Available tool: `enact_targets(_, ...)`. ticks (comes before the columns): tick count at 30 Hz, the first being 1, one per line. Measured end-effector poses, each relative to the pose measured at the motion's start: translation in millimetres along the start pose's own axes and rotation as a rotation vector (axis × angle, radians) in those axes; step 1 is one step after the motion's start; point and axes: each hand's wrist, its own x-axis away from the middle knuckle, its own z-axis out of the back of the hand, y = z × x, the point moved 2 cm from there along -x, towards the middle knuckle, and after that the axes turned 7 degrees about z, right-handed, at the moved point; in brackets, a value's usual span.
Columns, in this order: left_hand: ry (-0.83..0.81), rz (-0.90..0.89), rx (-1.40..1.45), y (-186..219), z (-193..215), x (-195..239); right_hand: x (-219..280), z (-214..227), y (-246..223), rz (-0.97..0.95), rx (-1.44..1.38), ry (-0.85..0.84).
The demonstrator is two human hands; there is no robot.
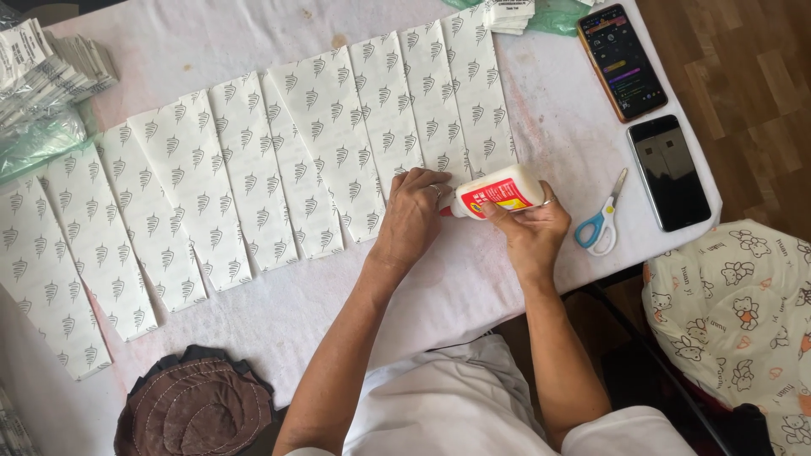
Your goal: The person is laying out printed paper sheets in an overlapping pattern on a table and applying white glue to the edges from a squeeze bottle.
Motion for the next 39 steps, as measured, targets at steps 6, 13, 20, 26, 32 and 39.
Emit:
enact_targets(6, 0.012, -0.03, -0.011, -5.3, -3.9, 0.3, -11.4, 28.8, -4.2, 0.045, 0.034, 0.07)
enact_targets(13, 0.054, -0.05, -0.127, -29.7, 27.1, 13.3, -12.2, 40.5, 2.7, 0.085, 0.018, 0.123)
enact_targets(20, 0.006, -0.04, -0.169, -38.2, 33.3, 30.4, 5.3, -14.3, -3.7, 0.025, -0.004, 0.006)
enact_targets(26, -0.056, 0.03, -0.093, -35.0, 43.6, 33.2, 8.8, -30.6, -19.7, 0.042, 0.165, -0.156)
enact_targets(32, -0.092, 0.05, -0.049, -27.9, 50.6, 32.5, 21.8, -51.1, -10.7, 0.001, 0.051, -0.148)
enact_targets(39, -0.024, 0.079, -0.033, -32.2, 46.4, 33.0, 7.8, -26.1, -16.7, 0.016, 0.051, -0.111)
